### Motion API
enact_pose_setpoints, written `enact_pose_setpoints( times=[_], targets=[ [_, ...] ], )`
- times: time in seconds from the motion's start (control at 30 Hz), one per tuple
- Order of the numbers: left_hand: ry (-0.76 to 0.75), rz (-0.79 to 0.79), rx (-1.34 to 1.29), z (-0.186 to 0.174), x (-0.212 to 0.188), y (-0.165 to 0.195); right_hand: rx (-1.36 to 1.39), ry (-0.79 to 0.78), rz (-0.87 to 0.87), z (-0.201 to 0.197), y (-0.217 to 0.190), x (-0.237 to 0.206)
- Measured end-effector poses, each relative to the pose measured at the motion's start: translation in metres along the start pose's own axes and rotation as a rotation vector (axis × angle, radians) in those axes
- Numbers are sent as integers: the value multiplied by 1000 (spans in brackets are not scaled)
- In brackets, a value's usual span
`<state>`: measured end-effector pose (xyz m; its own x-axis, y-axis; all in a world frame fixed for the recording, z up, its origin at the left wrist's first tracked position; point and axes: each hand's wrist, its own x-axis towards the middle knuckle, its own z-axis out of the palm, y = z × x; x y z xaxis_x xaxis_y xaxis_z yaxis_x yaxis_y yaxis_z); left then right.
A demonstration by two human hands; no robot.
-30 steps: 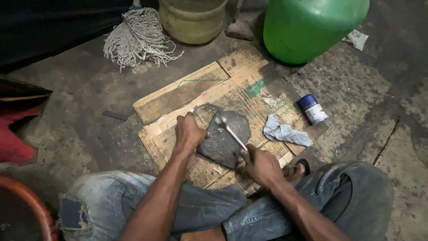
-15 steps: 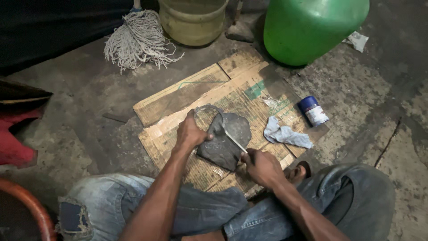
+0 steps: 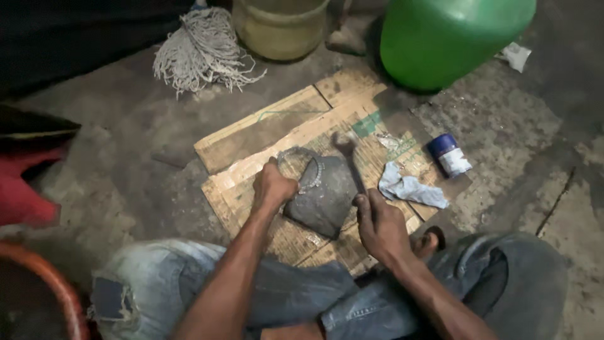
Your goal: The person sits on the floor and repeatedly strikes a small metal object with a hammer to shape it. The object is held in place on a flat stone resting on a piece of cardboard. The person adjusts the object's position occasionally while continuing to hammer it.
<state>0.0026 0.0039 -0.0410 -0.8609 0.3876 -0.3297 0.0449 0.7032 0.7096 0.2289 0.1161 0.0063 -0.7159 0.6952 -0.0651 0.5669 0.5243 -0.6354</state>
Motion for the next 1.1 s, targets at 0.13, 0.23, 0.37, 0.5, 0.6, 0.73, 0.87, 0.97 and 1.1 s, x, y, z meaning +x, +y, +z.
enact_pose_setpoints(
  times=[0.13,0.23,0.37,0.5,0.6,0.73,0.87,0.97,1.1],
  targets=[
    [-41,-5,88,-2,0,3,-232,-220,-16,5,1,2],
    [-44,9,98,-4,-1,4,-260,-215,-17,7,2,3],
    [-52,-13,83,-4,-1,3,-169,-61,24,10,2,0],
    [-3,24,57,0,0,0,-339,-282,-96,9,1,-2],
    [12,50,60,3,1,-3,-252,-158,-25,5,1,-3],
    [19,33,26,3,0,-5,-82,-39,-33,5,0,-3],
    [8,7,39,1,-2,-3,-305,-169,-93,6,1,0],
    [0,-19,19,-2,-4,0,-124,-10,-85,7,3,1],
    [-11,-41,58,-5,-7,3,-117,-43,-5,9,6,-1]
  ],
)
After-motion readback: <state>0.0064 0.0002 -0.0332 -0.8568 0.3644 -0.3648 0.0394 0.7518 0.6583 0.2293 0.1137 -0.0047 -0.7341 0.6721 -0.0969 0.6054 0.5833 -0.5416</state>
